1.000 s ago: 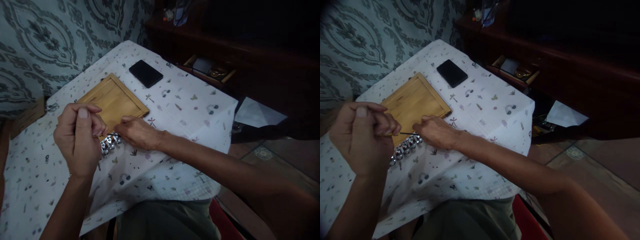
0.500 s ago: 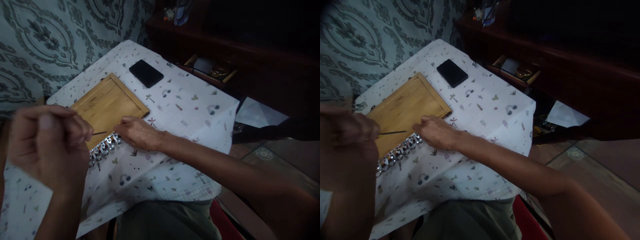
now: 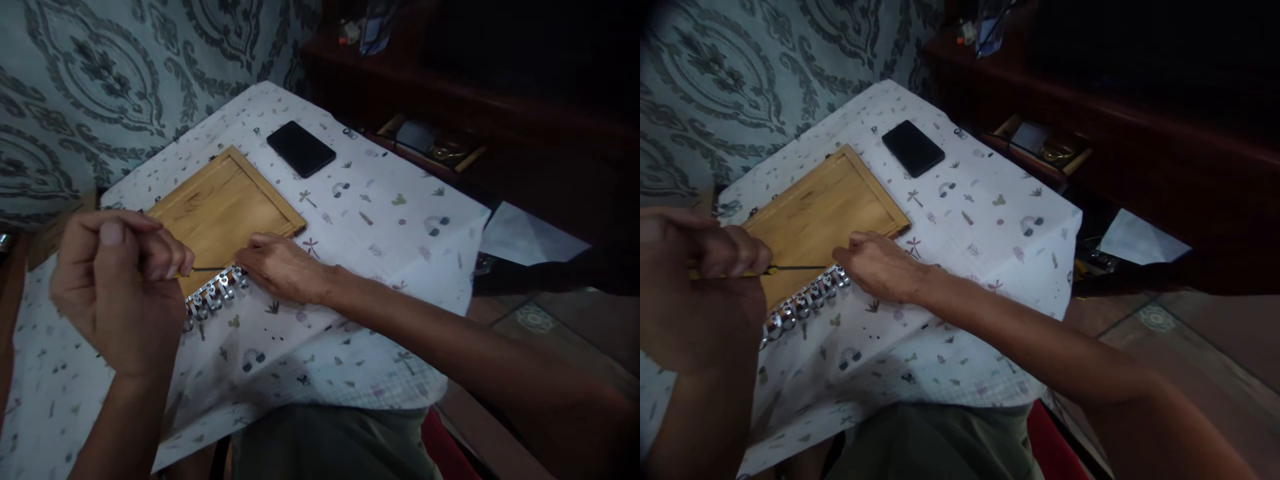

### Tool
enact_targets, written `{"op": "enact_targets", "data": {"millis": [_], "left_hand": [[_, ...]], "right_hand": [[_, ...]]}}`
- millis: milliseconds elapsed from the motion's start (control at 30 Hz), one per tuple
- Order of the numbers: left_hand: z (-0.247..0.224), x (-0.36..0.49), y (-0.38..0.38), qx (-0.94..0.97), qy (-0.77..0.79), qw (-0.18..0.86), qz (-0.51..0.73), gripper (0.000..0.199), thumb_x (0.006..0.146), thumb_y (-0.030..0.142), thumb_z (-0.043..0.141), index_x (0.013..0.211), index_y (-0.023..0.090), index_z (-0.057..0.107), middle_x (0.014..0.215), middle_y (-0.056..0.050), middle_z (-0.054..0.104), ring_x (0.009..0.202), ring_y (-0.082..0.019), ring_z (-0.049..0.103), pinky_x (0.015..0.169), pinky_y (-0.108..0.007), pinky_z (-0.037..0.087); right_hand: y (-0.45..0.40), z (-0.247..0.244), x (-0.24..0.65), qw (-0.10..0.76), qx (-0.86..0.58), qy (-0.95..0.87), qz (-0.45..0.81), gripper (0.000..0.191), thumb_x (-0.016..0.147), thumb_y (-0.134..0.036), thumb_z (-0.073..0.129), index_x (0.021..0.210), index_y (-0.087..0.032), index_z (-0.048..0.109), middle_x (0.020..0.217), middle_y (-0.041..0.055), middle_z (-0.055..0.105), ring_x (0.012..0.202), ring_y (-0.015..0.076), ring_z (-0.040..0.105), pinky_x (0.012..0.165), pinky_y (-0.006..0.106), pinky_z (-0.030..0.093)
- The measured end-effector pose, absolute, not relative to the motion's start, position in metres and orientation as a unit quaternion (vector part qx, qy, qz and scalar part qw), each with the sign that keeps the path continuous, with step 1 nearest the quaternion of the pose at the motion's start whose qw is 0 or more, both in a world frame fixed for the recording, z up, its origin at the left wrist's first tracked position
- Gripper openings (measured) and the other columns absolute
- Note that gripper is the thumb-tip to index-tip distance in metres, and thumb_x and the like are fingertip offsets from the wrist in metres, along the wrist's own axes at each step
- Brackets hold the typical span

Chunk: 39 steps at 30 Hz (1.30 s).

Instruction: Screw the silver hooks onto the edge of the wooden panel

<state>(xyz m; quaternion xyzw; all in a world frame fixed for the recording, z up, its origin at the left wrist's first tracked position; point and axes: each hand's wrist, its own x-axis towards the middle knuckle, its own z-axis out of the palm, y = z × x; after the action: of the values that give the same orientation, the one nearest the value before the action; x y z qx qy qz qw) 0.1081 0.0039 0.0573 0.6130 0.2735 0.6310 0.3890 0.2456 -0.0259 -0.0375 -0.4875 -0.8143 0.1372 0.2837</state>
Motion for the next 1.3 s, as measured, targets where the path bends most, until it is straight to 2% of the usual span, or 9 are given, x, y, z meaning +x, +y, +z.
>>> {"op": "enact_targets", "data": {"millis": [133, 333, 533, 867, 1100, 1300], "left_hand": [[0.051, 0.109, 0.006, 0.665, 0.221, 0.402, 0.589, 0.017, 0.091, 0.015, 0.055, 0.075, 0.016, 0.062, 0.048, 0.007, 0.04, 0.04, -0.011, 0.031, 0.042, -0.028, 0.033], [0.046, 0.11, 0.009, 0.652, 0.236, 0.422, 0.584, 0.016, 0.09, 0.019, 0.066, 0.074, 0.016, 0.063, 0.048, 0.007, 0.039, 0.041, -0.01, 0.033, 0.044, -0.028, 0.033], [0.044, 0.108, 0.006, 0.645, 0.287, 0.446, 0.55, 0.024, 0.097, 0.02, 0.058, 0.076, 0.022, 0.069, 0.053, 0.003, 0.039, 0.048, -0.011, 0.035, 0.052, -0.033, 0.032], [0.046, 0.109, 0.012, 0.686, 0.291, 0.433, 0.507, 0.019, 0.095, 0.029, 0.065, 0.079, 0.021, 0.07, 0.055, 0.003, 0.041, 0.05, -0.011, 0.037, 0.054, -0.032, 0.036], [0.042, 0.114, 0.024, 0.655, 0.197, 0.53, 0.501, 0.016, 0.093, 0.028, 0.069, 0.08, 0.018, 0.068, 0.048, 0.008, 0.027, 0.04, -0.007, 0.02, 0.041, -0.025, 0.018], [0.046, 0.111, 0.037, 0.67, 0.181, 0.571, 0.439, 0.024, 0.092, 0.04, 0.071, 0.079, 0.02, 0.067, 0.044, 0.01, 0.02, 0.035, -0.006, 0.015, 0.037, -0.023, 0.017]], "right_hand": [[-0.025, -0.039, 0.245, 0.27, -0.487, -0.821, 0.125, 0.025, 0.102, -0.016, 0.038, 0.103, -0.011, 0.063, 0.083, 0.0072, 0.056, 0.082, 0.0205, 0.05, 0.073, 0.032, 0.038], [-0.025, -0.039, 0.245, 0.286, -0.469, -0.826, 0.13, 0.026, 0.102, -0.013, 0.036, 0.101, -0.012, 0.062, 0.083, 0.0076, 0.06, 0.085, 0.0206, 0.049, 0.076, 0.032, 0.04], [-0.024, -0.038, 0.244, 0.276, -0.477, -0.823, 0.135, 0.024, 0.102, -0.012, 0.038, 0.097, -0.012, 0.062, 0.083, 0.0079, 0.06, 0.082, 0.0197, 0.048, 0.077, 0.032, 0.039], [-0.025, -0.042, 0.244, 0.299, -0.478, -0.814, 0.138, 0.024, 0.102, -0.014, 0.04, 0.096, -0.012, 0.064, 0.082, 0.007, 0.058, 0.083, 0.0195, 0.05, 0.077, 0.031, 0.04], [-0.026, -0.042, 0.244, 0.315, -0.487, -0.8, 0.152, 0.024, 0.102, -0.016, 0.044, 0.101, -0.012, 0.068, 0.086, 0.0088, 0.06, 0.083, 0.02, 0.052, 0.077, 0.031, 0.042], [-0.026, -0.042, 0.243, 0.319, -0.483, -0.799, 0.164, 0.026, 0.101, -0.014, 0.044, 0.107, -0.009, 0.069, 0.091, 0.0125, 0.065, 0.09, 0.0217, 0.056, 0.081, 0.032, 0.045]]}}
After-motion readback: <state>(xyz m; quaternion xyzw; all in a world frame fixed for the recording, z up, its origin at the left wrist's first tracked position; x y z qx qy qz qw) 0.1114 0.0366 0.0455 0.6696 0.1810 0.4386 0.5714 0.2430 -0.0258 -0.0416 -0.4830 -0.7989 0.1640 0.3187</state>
